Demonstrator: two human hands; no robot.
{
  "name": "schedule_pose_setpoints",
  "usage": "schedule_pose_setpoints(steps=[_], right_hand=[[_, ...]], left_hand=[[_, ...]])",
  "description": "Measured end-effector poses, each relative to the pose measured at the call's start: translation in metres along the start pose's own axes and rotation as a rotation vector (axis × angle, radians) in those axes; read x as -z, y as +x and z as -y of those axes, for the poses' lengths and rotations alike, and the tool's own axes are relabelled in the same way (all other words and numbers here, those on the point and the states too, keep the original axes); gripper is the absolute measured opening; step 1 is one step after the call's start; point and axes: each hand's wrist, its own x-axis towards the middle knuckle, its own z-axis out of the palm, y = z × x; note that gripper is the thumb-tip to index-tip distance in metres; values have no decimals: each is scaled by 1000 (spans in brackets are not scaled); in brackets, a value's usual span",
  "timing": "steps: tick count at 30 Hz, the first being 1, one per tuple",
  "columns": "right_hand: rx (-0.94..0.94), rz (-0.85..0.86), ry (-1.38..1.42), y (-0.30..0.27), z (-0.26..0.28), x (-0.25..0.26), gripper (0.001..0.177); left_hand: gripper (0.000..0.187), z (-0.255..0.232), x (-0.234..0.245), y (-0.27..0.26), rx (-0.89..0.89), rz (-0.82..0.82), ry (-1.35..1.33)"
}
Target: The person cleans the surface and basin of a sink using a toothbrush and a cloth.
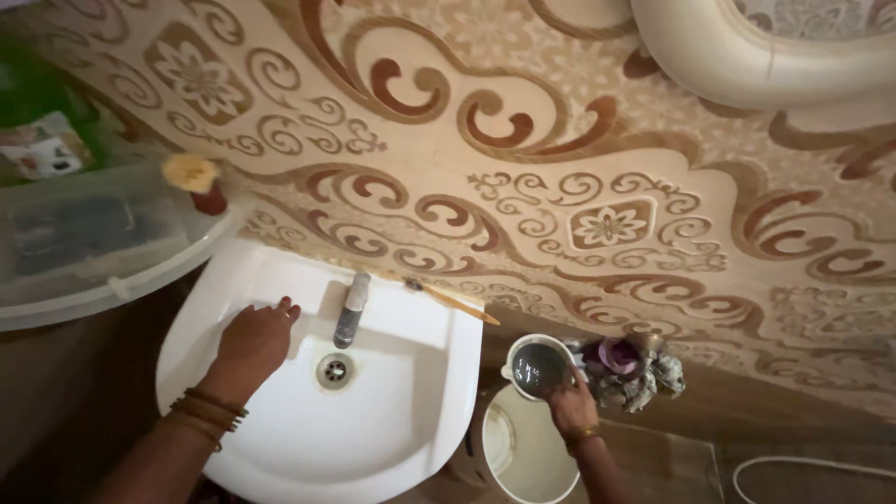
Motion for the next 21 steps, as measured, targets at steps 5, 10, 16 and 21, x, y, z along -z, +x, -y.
schedule_pose_setpoints(steps=[5, 10, 16, 21], right_hand=[[-68, -263, 165, -13, -19, 24, 21], [-49, -359, 251, -40, -20, 99, 13], [15, -162, 398, -62, -1, 253, 11], [190, -86, 424, -27, 54, 338, 11]], left_hand=[[40, -4, 15, 1, 29, 107, 18], [40, -4, 11, 2, -8, 42, 16], [28, -11, 21, 1, 4, -5, -45], [27, -28, 46, 4, 74, 27, -180]])
